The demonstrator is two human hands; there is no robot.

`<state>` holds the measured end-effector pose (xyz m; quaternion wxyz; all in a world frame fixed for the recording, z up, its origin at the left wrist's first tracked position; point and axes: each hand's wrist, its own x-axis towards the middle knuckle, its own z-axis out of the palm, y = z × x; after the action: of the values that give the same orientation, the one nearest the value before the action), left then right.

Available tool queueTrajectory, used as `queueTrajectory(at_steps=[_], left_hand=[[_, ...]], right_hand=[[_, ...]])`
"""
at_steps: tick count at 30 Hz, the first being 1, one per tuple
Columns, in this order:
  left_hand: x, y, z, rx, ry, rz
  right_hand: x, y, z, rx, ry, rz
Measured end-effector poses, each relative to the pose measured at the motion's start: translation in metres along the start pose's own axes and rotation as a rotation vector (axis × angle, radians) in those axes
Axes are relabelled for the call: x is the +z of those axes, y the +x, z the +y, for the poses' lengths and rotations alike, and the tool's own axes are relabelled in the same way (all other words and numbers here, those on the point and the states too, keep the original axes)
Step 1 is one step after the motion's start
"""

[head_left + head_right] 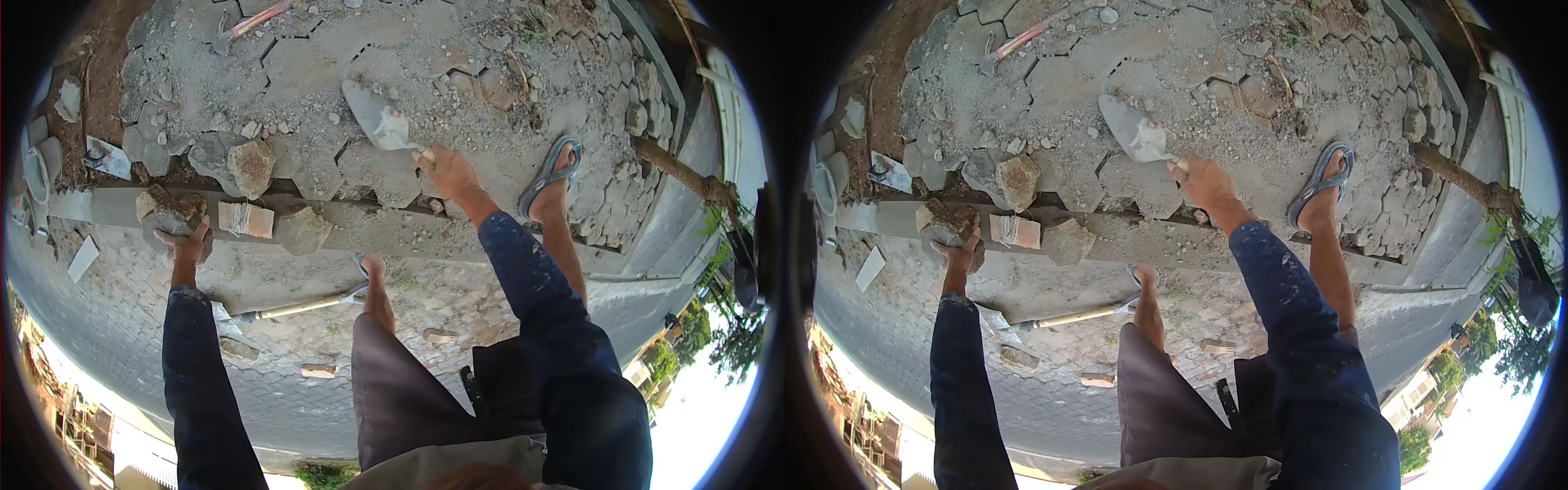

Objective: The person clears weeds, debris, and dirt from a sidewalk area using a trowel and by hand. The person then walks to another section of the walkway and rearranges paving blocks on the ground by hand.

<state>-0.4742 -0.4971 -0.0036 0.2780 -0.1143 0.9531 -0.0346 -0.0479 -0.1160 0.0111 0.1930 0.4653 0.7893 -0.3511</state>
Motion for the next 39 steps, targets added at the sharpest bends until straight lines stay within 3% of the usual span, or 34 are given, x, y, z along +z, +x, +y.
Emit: queueTrajectory(at_steps=[2,4,7,9,11,13,16,18,20,22,24,27,29,31,34,37,39], left_hand=[[-0.003,-0.005,0.003,0.027,-0.006,-0.016],[-0.003,-0.003,0.003,0.017,-0.008,-0.032],[-0.004,-0.003,0.008,0.005,-0.014,-0.026],[-0.002,-0.005,0.002,-0.006,-0.004,-0.015],[0.003,0.009,-0.006,0.099,-0.142,-0.055],[0.01,0.028,-0.015,0.101,-0.102,-0.044],[0.014,0.061,-0.026,0.244,0.142,-0.124],[0.026,0.107,-0.054,0.332,0.073,-0.166],[0.037,0.128,-0.074,0.419,-0.007,-0.214],[0.038,0.136,-0.076,0.455,0.05,-0.169],[0.03,0.106,-0.053,0.387,0.069,-0.122],[0.024,0.095,-0.05,0.336,0.055,-0.122],[0.02,0.085,-0.041,0.366,0.022,-0.161],[0.012,0.071,-0.03,0.249,0.039,-0.148],[0.024,0.126,-0.062,0.352,0.101,-0.198],[0.015,0.091,-0.043,0.32,0.073,-0.339],[0.017,0.072,-0.034,0.294,-0.005,-0.281]], right_hand=[[-0.017,0.001,0.045,0.094,0.135,0.114],[-0.045,-0.009,0.055,0.465,0.455,0.096],[-0.045,-0.023,0.062,0.625,0.616,0.273],[-0.019,-0.035,0.054,0.175,0.285,0.265],[-0.002,-0.042,0.011,0.034,0.13,-0.014],[0.012,-0.038,-0.028,-0.135,0.034,-0.124],[0.033,-0.005,-0.014,-0.184,-0.048,-0.07],[0.0,0.007,0.006,0.089,0.102,-0.084],[-0.014,0.013,0.061,0.072,0.097,0.2],[-0.046,0.004,0.111,0.466,0.56,0.204],[-0.061,-0.013,0.14,0.63,0.787,0.286],[-0.054,-0.041,0.092,0.596,0.747,0.297],[-0.017,-0.047,0.071,0.196,0.394,0.234],[0.007,-0.054,0.05,0.018,0.223,-0.022],[0.01,-0.061,0.07,0.067,0.08,-0.019],[-0.012,-0.067,0.126,0.28,0.153,0.112],[-0.024,-0.067,0.185,0.412,0.25,0.252]])
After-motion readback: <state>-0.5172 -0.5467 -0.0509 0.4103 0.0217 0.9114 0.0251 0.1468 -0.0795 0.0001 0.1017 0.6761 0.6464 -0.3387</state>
